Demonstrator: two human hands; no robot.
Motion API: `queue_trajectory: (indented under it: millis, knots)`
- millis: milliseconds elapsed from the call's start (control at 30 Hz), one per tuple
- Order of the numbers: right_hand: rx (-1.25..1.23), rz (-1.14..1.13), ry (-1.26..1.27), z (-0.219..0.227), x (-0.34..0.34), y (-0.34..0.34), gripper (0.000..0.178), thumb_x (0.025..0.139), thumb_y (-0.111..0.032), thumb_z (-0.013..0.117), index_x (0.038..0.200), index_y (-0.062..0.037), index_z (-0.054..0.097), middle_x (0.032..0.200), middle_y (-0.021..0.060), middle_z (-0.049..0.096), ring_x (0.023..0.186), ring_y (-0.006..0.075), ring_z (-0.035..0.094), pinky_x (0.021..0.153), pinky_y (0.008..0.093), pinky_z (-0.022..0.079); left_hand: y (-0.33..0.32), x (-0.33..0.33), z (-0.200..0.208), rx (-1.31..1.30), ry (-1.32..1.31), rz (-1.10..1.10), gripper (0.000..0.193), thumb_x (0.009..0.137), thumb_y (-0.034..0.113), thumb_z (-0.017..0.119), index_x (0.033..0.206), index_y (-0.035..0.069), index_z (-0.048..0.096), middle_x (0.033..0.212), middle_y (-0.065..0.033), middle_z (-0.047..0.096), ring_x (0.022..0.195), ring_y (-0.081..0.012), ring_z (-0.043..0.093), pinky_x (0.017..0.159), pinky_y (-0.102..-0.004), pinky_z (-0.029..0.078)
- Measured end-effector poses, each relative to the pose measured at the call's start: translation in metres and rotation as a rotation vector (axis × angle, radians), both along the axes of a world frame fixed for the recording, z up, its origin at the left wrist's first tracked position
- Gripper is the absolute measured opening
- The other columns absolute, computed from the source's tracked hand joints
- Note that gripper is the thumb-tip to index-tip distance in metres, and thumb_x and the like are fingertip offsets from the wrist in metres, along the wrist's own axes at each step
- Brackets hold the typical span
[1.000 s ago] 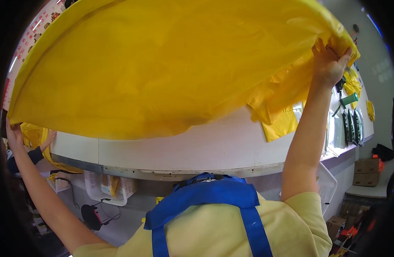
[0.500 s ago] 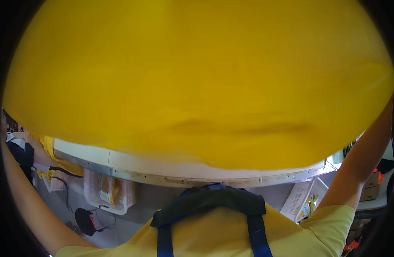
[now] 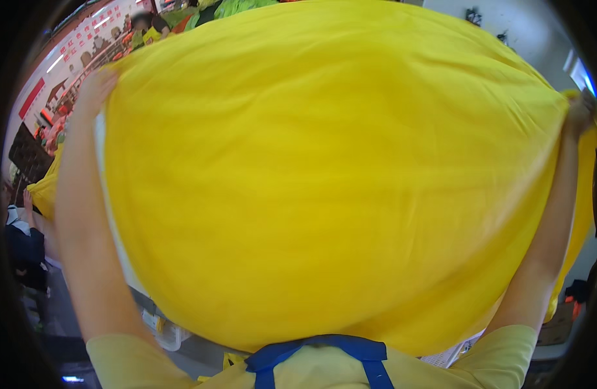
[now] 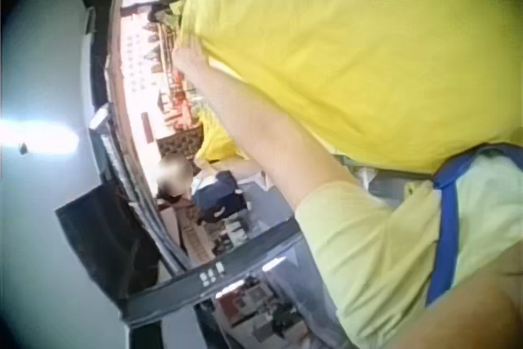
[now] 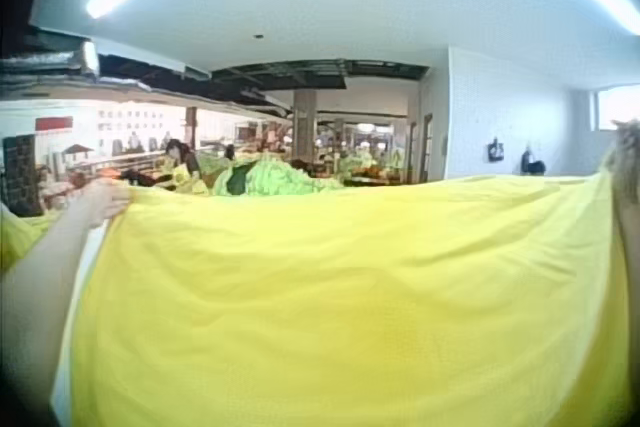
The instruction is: The person folds a large yellow raincoat on a white table, smoothing and aligning the fabric, then uses scissors to trim excess material. The folded garment is placed into a white basket. The person repeats the process with another yellow raincoat.
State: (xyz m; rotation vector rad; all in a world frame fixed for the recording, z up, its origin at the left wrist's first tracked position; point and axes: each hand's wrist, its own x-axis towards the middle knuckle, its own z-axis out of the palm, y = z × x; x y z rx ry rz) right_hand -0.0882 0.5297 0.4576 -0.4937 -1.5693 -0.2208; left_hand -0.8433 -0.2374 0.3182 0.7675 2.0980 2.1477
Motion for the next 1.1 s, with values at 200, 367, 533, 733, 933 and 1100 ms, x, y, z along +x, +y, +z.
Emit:
queue_trajectory:
  millis: [200,367,533,733,933,1100]
  knots:
    - [-1.113,0.147,-0.448,-0.269,-0.12,0.033,0.043,0.096,-0.043,0.045,0.114,-0.0065,0.06,0.11,0.0049,0.063,0.107,0.0147,0.055,0.084,0.0308,0.042,0.214,0.109,-0.137,-0.592,-0.044,0.008,0.078,0.093,0.047,0.05,0.149,0.008,0.012,0.153,-0.0119,0.021,0.141,-0.0242,0.02,0.113,-0.0352,0.019]
    - [-1.166,0.207,-0.532,-0.421,0.014,-0.089,0.043,0.097,-0.038,0.046,0.111,0.0002,0.058,0.107,0.0081,0.063,0.099,0.0188,0.058,0.084,0.0301,0.044,0.105,0.169,-0.265,-1.039,0.039,-0.047,0.084,0.089,0.046,0.056,0.149,0.007,0.013,0.154,-0.0142,0.018,0.142,-0.0278,0.017,0.114,-0.0403,0.017]
    - [-1.426,-0.148,-0.211,-0.466,0.193,-0.208,0.048,0.094,-0.037,0.049,0.123,0.0006,0.052,0.126,0.0152,0.051,0.109,0.0252,0.056,0.089,0.0308,0.047,-0.094,0.262,-0.345,-1.11,-0.57,0.221,0.086,0.086,0.043,0.061,0.148,0.005,0.015,0.15,-0.0161,0.027,0.137,-0.0295,0.028,0.11,-0.0419,0.027]
    - [-1.722,-0.401,0.388,-0.514,0.283,-0.31,0.041,0.092,-0.037,0.051,0.124,-0.0114,0.056,0.089,0.0039,0.057,0.057,0.0042,0.04,0.046,0.0165,0.029,-0.076,0.29,-0.377,-0.529,-0.866,0.139,0.078,0.084,0.029,0.065,0.146,0.006,0.023,0.132,-0.0095,0.047,0.11,-0.0209,0.05,0.088,-0.0377,0.042]
    - [-1.781,0.159,0.228,-0.461,0.218,-0.352,0.035,0.087,-0.025,0.061,0.115,-0.0051,0.058,0.07,-0.0046,0.048,0.045,0.0016,0.03,0.041,0.0159,0.024,-0.046,0.248,-0.381,-0.647,-0.888,0.055,0.047,0.084,0.017,0.062,0.127,0.006,0.048,0.118,-0.0051,0.058,0.104,-0.0154,0.051,0.081,-0.0314,0.041]
    - [-1.958,0.042,-0.59,-0.436,0.229,-0.336,0.023,0.084,-0.012,0.06,0.105,-0.0037,0.059,0.057,-0.006,0.041,0.044,0.0033,0.035,0.041,0.0181,0.027,-0.02,0.259,-0.278,-0.241,-0.551,-0.316,0.039,0.084,0.012,0.061,0.122,0.005,0.055,0.114,-0.0044,0.061,0.109,-0.0156,0.053,0.096,-0.0322,0.037]
